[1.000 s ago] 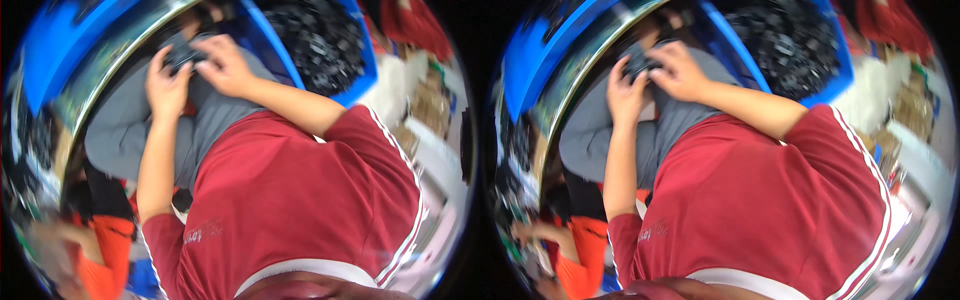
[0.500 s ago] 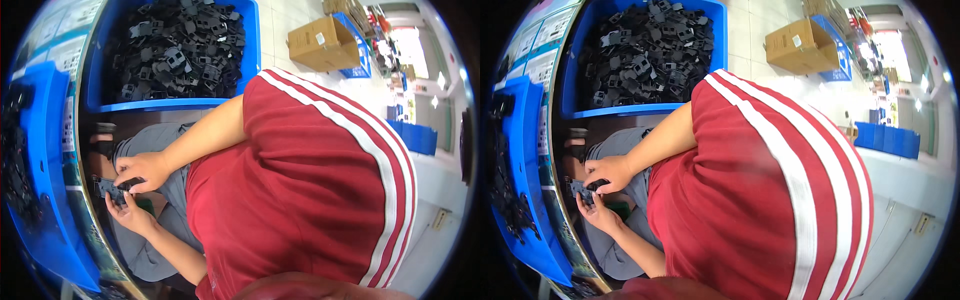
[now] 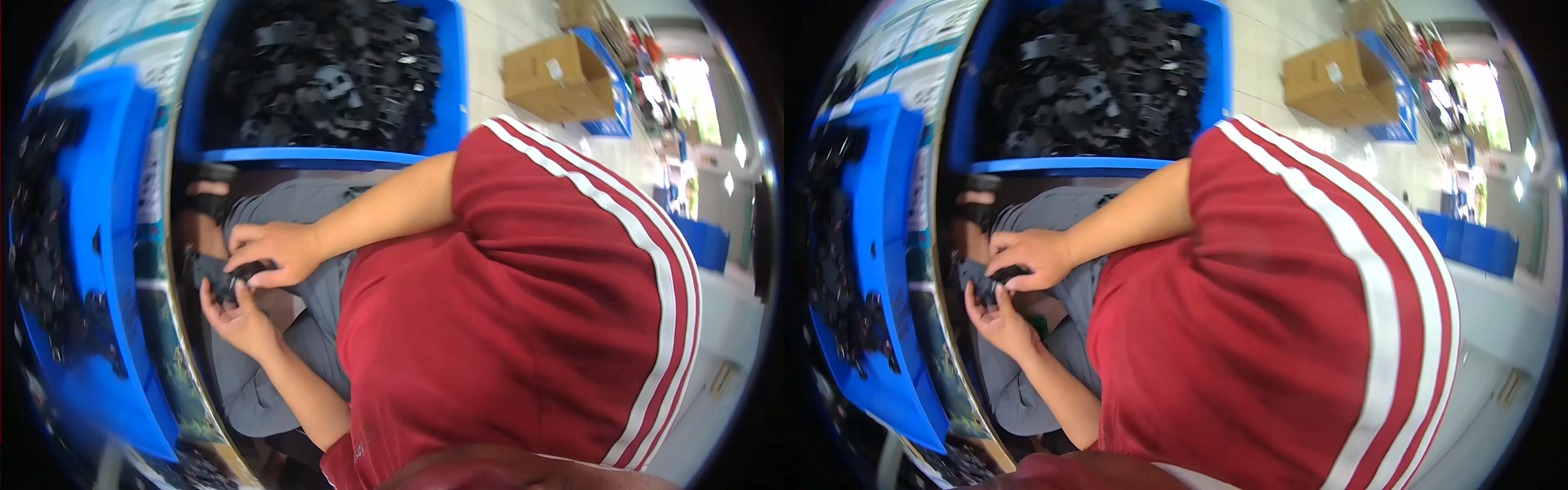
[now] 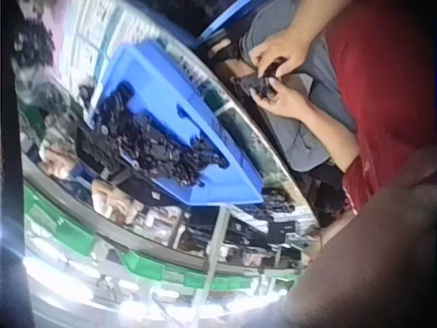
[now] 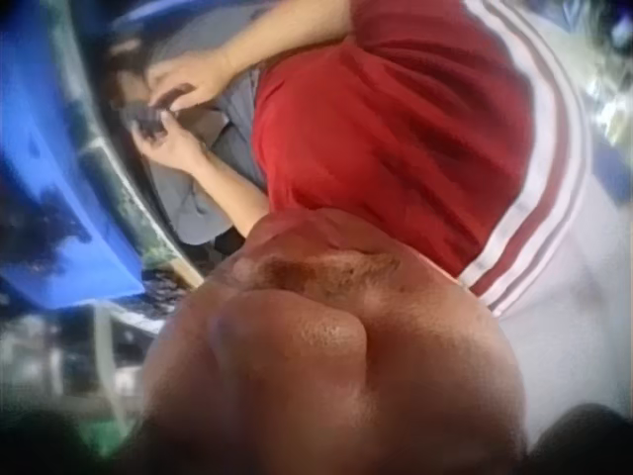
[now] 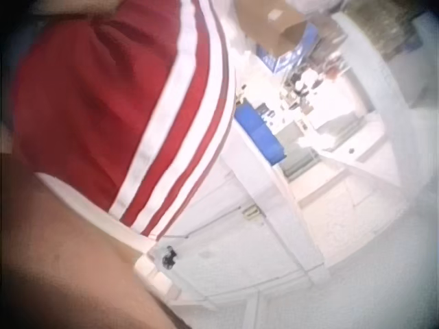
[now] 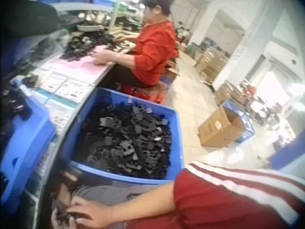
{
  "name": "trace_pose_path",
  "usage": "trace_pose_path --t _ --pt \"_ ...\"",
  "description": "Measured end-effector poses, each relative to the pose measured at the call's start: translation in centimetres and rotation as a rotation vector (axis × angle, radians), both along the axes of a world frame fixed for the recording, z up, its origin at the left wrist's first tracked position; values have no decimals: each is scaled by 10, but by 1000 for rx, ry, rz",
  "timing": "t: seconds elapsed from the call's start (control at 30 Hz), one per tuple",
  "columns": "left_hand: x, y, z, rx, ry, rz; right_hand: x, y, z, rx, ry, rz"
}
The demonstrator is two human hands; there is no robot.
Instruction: The person assembles toy car chassis by hand, picking up plastic components and frames, fitting parts together onto the chassis, and placing the assembled pieces onto the table and tray.
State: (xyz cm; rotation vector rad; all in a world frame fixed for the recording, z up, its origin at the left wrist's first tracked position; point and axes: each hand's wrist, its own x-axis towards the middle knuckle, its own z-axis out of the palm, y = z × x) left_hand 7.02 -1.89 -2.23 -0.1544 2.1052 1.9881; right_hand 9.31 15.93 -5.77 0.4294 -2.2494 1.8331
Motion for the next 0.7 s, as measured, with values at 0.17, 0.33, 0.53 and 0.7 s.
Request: trace_pose_path --t 0.17,0.33,0.53,0.7 --pt "5 1 -5 94 -92 -10 3 1 -3 -39 38 36" --pt "13 5 -19 130 -33 2 -6 -5 1 -96 -298 -24" --pt "7 3 -9 209 -97 -5 -19 5 0 -226 -538 356" --pt "10 2 -14 -66 99 -63 -19 10 5 -401 -665 460"
